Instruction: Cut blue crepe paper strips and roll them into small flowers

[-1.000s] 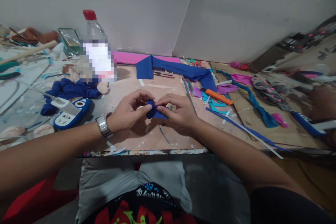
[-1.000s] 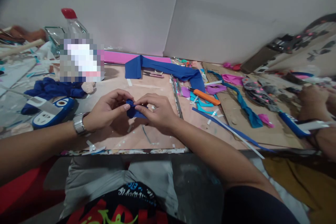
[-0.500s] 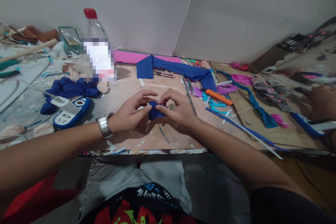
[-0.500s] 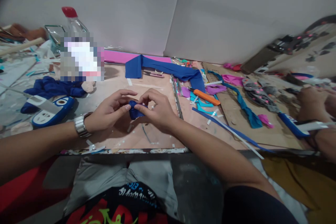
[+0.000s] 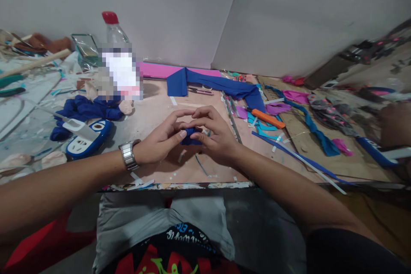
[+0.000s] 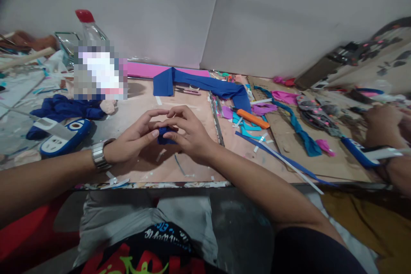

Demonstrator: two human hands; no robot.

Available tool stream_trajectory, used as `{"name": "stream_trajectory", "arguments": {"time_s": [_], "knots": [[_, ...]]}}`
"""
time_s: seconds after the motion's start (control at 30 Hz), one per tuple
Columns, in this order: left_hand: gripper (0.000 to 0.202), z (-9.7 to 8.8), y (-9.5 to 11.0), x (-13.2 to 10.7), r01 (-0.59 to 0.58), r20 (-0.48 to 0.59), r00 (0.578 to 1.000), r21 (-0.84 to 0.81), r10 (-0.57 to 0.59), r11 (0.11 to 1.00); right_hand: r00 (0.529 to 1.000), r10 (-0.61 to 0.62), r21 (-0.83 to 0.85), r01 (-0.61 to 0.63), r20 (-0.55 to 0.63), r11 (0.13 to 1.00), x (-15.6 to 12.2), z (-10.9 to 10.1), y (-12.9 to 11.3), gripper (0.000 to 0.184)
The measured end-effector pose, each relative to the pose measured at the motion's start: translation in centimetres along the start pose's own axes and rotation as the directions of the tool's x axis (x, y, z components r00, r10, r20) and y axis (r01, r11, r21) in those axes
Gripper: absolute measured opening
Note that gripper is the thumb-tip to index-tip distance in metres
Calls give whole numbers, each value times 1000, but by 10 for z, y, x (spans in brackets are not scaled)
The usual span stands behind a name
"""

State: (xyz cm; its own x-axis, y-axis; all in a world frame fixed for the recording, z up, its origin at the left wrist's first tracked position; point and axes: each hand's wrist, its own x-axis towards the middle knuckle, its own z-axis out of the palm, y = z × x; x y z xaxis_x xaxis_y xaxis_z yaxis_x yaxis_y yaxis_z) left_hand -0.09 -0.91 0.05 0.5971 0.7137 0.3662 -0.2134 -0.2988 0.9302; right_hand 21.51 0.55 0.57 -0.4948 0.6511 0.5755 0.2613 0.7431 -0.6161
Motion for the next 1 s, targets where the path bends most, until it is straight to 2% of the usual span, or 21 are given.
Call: {"name": "stream_trajectory", "arguments": {"time_s": [0.23, 0.47, 0.6, 0.77, 0.93, 1.0], "knots": [[55, -3, -9, -1, 72, -13, 997, 157, -71, 985, 995, 48, 32, -45, -83, 998, 4, 0, -3, 36], [48, -9, -22, -2, 92, -32, 996, 169, -88, 981, 985, 112, 110, -97, -133, 989, 5, 0, -3, 41], [47, -8, -18, -1, 100, -36, 995, 208, -95, 973, 983, 112, 111, -96, -143, 989, 4, 0, -3, 40], [50, -3, -7, -1, 104, 4, 994, 248, -109, 963, 996, 55, 46, -52, -75, 998, 3, 0, -7, 37], [47, -3, -2, -4, 181, 89, 977, 107, -191, 978, 998, -17, -3, 17, -53, 1000, 2, 0, -8, 33], [41, -3, -3, -5, 205, 90, 973, 68, -210, 976, 999, -44, -13, 43, -30, 999, 2, 0, -8, 32]]}}
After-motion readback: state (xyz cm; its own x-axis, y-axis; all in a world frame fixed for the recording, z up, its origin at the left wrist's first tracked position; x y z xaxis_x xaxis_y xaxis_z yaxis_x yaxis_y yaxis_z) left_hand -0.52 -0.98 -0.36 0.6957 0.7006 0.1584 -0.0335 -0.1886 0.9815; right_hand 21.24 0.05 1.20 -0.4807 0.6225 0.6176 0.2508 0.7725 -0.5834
